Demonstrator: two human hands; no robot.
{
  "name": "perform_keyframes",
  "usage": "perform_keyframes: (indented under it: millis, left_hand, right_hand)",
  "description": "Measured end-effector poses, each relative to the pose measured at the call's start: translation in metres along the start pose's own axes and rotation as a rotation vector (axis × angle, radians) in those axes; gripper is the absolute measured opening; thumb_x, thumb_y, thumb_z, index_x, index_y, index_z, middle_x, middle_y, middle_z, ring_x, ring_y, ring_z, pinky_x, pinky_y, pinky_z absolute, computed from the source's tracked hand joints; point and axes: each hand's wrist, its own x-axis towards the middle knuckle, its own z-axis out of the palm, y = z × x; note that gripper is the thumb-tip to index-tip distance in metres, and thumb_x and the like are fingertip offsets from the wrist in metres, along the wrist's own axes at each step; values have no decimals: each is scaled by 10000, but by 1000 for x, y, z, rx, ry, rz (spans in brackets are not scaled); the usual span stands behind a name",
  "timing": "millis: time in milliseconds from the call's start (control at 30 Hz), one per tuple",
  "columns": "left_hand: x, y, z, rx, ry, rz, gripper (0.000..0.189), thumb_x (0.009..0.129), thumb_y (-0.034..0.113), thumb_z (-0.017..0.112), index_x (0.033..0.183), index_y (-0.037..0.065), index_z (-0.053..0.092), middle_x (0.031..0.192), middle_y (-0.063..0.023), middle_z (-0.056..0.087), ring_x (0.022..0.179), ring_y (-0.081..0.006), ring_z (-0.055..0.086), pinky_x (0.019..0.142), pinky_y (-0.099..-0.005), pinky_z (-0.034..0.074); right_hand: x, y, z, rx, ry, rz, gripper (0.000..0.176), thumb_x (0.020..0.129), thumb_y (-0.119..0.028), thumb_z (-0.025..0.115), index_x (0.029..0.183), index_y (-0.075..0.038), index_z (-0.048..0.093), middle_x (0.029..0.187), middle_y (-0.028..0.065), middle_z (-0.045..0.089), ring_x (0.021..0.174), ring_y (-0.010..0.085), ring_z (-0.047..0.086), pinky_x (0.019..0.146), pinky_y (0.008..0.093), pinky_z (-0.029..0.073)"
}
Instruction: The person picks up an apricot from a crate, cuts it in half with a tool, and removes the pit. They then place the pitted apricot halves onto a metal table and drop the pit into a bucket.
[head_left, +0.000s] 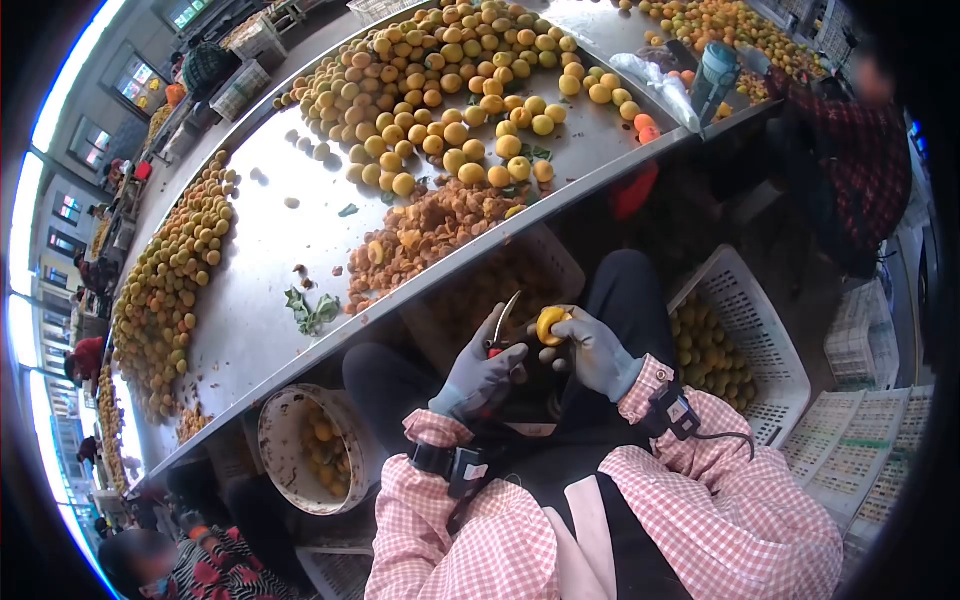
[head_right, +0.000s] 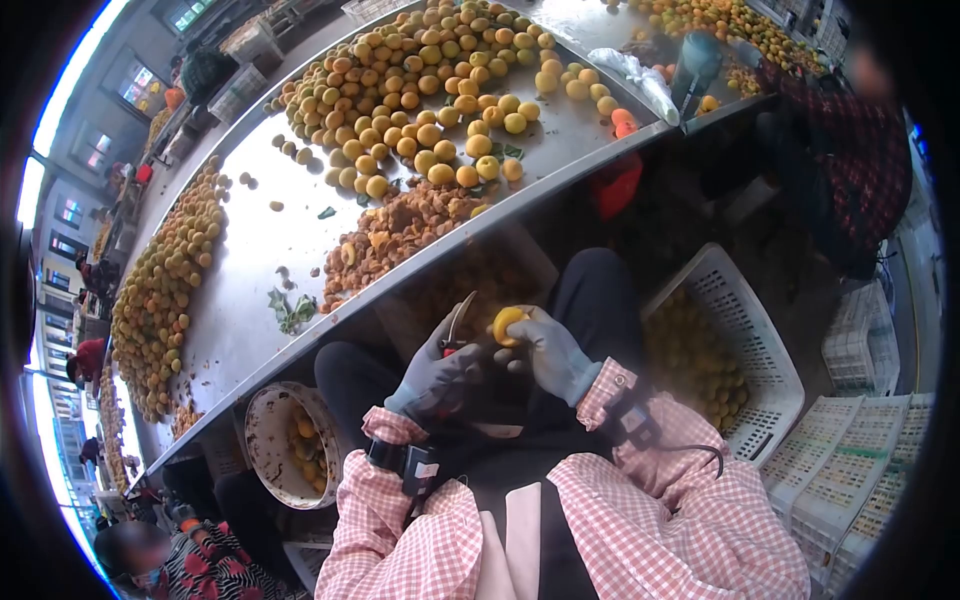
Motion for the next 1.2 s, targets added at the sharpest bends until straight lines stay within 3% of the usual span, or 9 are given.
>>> perform_keyframes:
  millis: [233,333,433,533,667,800,867,1100,1200]
  left_hand:
    - [-27,11,10,33,-97,-5,647,910,79,599,1462,88,260,917,-68,647,633,-78,565,516,-180,436]
    - [-35,8,14,-109,-84,-59,644,907,145,619,1451,78,281,759,-17,607,565,-60,538,455,-151,369]
    - [-36,-4,19,37,-85,-1,709,882,159,653,1462,70,254,930,-77,633,708,-99,602,589,-178,468]
    - [-28,-19,20,463,56,208,840,842,239,709,1479,52,194,1366,-187,456,1156,-222,538,979,-288,411]
    - [-18,-32,20,774,120,374,863,828,367,707,1462,41,221,1332,-207,481,1183,-250,532,977,-312,428]
    - [-14,-31,29,657,219,402,797,842,354,689,1430,25,261,1319,-201,488,1181,-260,534,991,-319,423]
    - [-11,-37,29,715,263,412,791,845,348,685,1429,26,260,1320,-204,485,1178,-262,536,992,-318,422]
    - [-5,-50,26,717,435,451,684,849,311,677,1372,32,335,1299,-201,498,1162,-263,546,983,-322,429]
    - [-10,-49,25,657,463,503,613,854,263,662,1346,28,379,1281,-187,513,1143,-251,553,974,-317,433]
  right_hand:
    - [-12,-5,13,55,-142,-74,392,904,-156,505,1287,-99,445,1071,55,597,802,126,630,693,217,503]
    - [-14,-1,8,-401,-35,-398,405,917,-189,528,1301,-94,440,1073,66,597,800,122,631,679,210,498]
    - [-23,-7,10,-281,-24,-181,365,945,-239,499,1275,-87,459,1062,68,594,788,110,627,657,200,486]
    - [-31,-9,15,-286,-78,81,324,980,-314,400,1193,-83,483,992,44,577,738,87,582,634,199,471]
    - [-11,32,11,-572,-70,-378,237,985,-296,402,1066,-110,524,989,23,574,868,119,579,648,271,498]
    - [-21,17,30,-665,-1,-405,241,977,-328,433,1012,-106,521,964,56,589,879,167,599,701,325,497]
    - [-16,9,35,-1182,197,-241,251,978,-333,436,1008,-95,508,938,99,605,897,208,609,762,341,478]
    - [19,60,5,-591,68,-216,249,987,-304,391,1045,-109,534,943,121,621,930,251,614,818,339,457]
    - [14,71,6,-735,-70,-620,244,984,-296,425,1062,-118,574,908,132,629,880,294,627,788,369,470]
